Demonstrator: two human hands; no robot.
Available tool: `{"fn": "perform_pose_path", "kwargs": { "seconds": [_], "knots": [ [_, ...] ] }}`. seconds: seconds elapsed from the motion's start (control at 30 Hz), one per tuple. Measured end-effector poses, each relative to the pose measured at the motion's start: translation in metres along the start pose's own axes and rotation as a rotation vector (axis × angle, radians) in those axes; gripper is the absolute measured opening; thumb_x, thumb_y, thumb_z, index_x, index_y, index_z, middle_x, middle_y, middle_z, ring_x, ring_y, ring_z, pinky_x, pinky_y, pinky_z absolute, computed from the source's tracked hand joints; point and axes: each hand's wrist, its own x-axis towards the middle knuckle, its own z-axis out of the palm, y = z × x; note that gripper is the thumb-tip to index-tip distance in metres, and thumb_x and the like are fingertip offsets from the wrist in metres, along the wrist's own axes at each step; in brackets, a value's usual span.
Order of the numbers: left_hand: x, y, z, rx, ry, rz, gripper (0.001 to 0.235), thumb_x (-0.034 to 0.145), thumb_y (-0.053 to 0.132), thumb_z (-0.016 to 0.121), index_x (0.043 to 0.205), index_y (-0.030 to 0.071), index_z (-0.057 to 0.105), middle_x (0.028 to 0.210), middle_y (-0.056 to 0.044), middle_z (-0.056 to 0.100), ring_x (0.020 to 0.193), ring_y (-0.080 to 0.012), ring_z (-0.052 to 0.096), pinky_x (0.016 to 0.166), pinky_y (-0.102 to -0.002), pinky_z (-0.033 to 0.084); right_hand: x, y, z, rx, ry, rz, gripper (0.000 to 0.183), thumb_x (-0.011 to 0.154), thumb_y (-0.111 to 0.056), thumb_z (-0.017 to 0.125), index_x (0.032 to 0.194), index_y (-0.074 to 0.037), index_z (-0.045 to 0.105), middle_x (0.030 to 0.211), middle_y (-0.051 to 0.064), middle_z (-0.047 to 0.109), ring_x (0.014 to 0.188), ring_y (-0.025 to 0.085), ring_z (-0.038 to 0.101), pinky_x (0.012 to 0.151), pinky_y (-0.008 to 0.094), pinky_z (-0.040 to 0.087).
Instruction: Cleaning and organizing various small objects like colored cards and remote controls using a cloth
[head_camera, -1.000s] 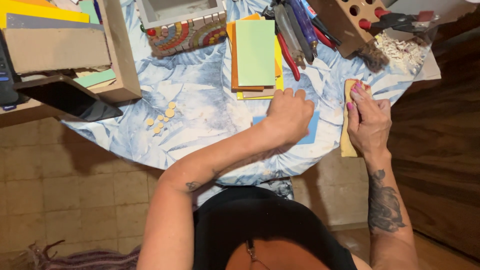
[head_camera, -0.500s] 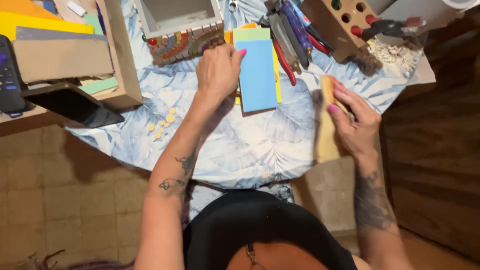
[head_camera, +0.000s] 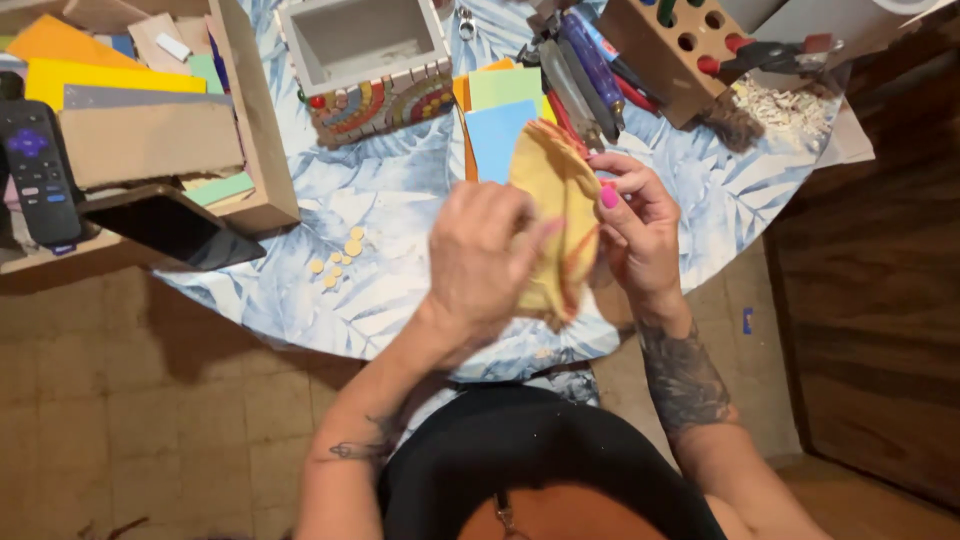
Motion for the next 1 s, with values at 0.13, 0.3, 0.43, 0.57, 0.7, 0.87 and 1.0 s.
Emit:
{"fn": "perform_pose_path", "kwargs": {
  "seconds": [0.13, 0.3, 0.43, 0.57, 0.7, 0.87, 1.0],
  "knots": [
    [-0.011, 0.003, -0.003, -0.001, -0.123, -0.015, 0.034, 0.075, 0.041, 0.059, 0.075, 0.010, 0.048, 0.072, -0.004, 0.042, 0.079, -0.0278, 0.046, 0.069, -0.037, 0.039, -0.010, 0.013, -0.001, 0.322, -0.046, 0.169, 0.011, 0.079, -0.004, 0.054, 0.071, -0.001, 0.048, 0.102, 0.017, 0.048, 0.084, 0.021, 0.058, 0.070, 0.031, 0.050],
    [-0.027, -0.018, -0.002, -0.187, -0.109, -0.070, 0.026, 0.081, 0.032, 0.056, 0.067, 0.012, 0.048, 0.069, -0.001, 0.043, 0.078, -0.0240, 0.046, 0.071, -0.033, 0.038, -0.012, 0.020, -0.013, 0.533, -0.064, 0.249, 0.005, 0.079, -0.001, 0.049, 0.075, 0.001, 0.047, 0.099, 0.020, 0.048, 0.083, 0.031, 0.059, 0.072, 0.047, 0.051],
    [-0.024, -0.005, -0.017, -0.783, -0.065, -0.328, 0.017, 0.089, 0.023, 0.045, 0.086, 0.007, 0.049, 0.094, -0.006, 0.045, 0.091, -0.0183, 0.044, 0.084, -0.033, 0.037, -0.010, 0.029, -0.032, 0.480, 0.081, 0.294, 0.009, 0.084, -0.005, 0.050, 0.077, -0.001, 0.045, 0.090, 0.016, 0.054, 0.073, 0.025, 0.062, 0.065, 0.038, 0.054],
    [-0.039, -0.026, -0.019, -1.442, 0.054, -0.755, 0.024, 0.086, 0.015, 0.047, 0.101, -0.003, 0.047, 0.085, -0.019, 0.061, 0.073, -0.0230, 0.063, 0.064, -0.033, 0.053, -0.006, 0.028, -0.041, 0.297, 0.181, 0.255, 0.011, 0.085, -0.008, 0.052, 0.079, -0.002, 0.045, 0.081, 0.011, 0.055, 0.068, 0.017, 0.060, 0.063, 0.030, 0.054],
    [-0.041, -0.031, -0.017, -1.521, 0.081, -0.867, 0.026, 0.083, 0.013, 0.048, 0.102, -0.004, 0.049, 0.083, -0.023, 0.061, 0.072, -0.0266, 0.064, 0.064, -0.039, 0.053, -0.005, 0.023, -0.039, 0.209, 0.257, 0.222, 0.011, 0.084, -0.007, 0.055, 0.081, 0.000, 0.048, 0.076, 0.010, 0.053, 0.063, 0.017, 0.058, 0.059, 0.026, 0.051],
    [-0.044, -0.026, -0.010, -1.559, 0.069, -0.969, 0.024, 0.079, 0.011, 0.052, 0.097, -0.006, 0.054, 0.083, -0.022, 0.061, 0.070, -0.0263, 0.064, 0.062, -0.036, 0.053, -0.002, 0.004, -0.023, -0.784, 0.143, -0.179, 0.024, 0.082, 0.001, 0.061, 0.103, 0.001, 0.050, 0.097, 0.017, 0.049, 0.079, 0.032, 0.057, 0.061, 0.035, 0.050],
    [-0.044, -0.018, -0.008, -1.527, 0.016, -0.938, 0.026, 0.080, 0.013, 0.050, 0.097, -0.006, 0.053, 0.083, -0.025, 0.061, 0.068, -0.0283, 0.064, 0.059, -0.037, 0.054, -0.008, 0.015, -0.009, -0.971, -0.050, -0.522, 0.020, 0.083, -0.005, 0.060, 0.102, -0.001, 0.054, 0.094, 0.011, 0.051, 0.080, 0.029, 0.053, 0.064, 0.034, 0.048]
  ]
}}
